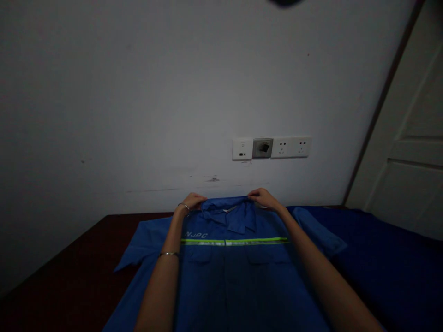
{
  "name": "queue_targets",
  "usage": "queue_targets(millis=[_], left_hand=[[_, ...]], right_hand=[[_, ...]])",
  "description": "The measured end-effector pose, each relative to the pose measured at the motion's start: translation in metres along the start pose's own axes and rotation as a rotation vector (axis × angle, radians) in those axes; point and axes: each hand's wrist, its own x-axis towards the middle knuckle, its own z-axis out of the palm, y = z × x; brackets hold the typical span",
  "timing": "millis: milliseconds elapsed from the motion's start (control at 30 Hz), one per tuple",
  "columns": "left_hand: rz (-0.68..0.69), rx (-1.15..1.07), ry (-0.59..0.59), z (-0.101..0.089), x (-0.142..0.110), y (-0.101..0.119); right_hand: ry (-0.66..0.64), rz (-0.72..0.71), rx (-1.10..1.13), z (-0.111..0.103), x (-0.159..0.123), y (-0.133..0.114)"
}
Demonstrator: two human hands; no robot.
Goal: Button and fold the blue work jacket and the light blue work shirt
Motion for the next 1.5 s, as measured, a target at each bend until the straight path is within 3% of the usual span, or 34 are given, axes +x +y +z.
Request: queue_targets(millis=[133, 267, 333, 467, 567, 700, 800, 933, 1000, 1233, 1500], left_hand=[[0.045, 0.140, -0.007, -0.008, -0.006, 0.001], [0.101, 0.381, 0.093, -0.004, -0.004, 0.004], [0.118, 0.560, 0.191, 0.004, -0.001, 0.004], [0.120, 0.753, 0.309, 0.024, 0.006, 0.002], [0.118, 0.812, 0.354, 0.035, 0.005, 0.004], [0.167, 1.035, 0.482, 0.049, -0.002, 0.016], [0.204, 1.101, 0.403, 0.063, -0.007, 0.028], [0.215, 1.143, 0.088, 0.083, -0.009, 0.037], [0.204, 1.177, -0.001, 0.091, -0.010, 0.037], [0.216, 1.310, 0.139, 0.088, -0.016, 0.026], [0.210, 1.236, 0.138, 0.071, -0.008, 0.001]], right_hand=[[-0.114, 0.037, 0.034, -0.009, -0.003, 0.000], [-0.168, 0.079, 0.055, -0.006, -0.004, 0.000], [-0.120, 0.078, 0.038, 0.004, -0.004, 0.001], [0.098, 0.075, -0.028, 0.032, -0.001, 0.002], [0.216, -0.036, -0.195, 0.049, -0.002, -0.004], [0.269, -0.177, -0.475, 0.056, -0.008, -0.022], [0.191, -0.264, -0.623, 0.057, -0.013, -0.034], [0.038, -0.308, -0.722, 0.064, -0.015, -0.036], [0.020, -0.286, -0.767, 0.067, -0.016, -0.034], [0.076, -0.170, -0.882, 0.073, -0.015, -0.027], [0.081, -0.113, -0.814, 0.070, -0.015, -0.026]])
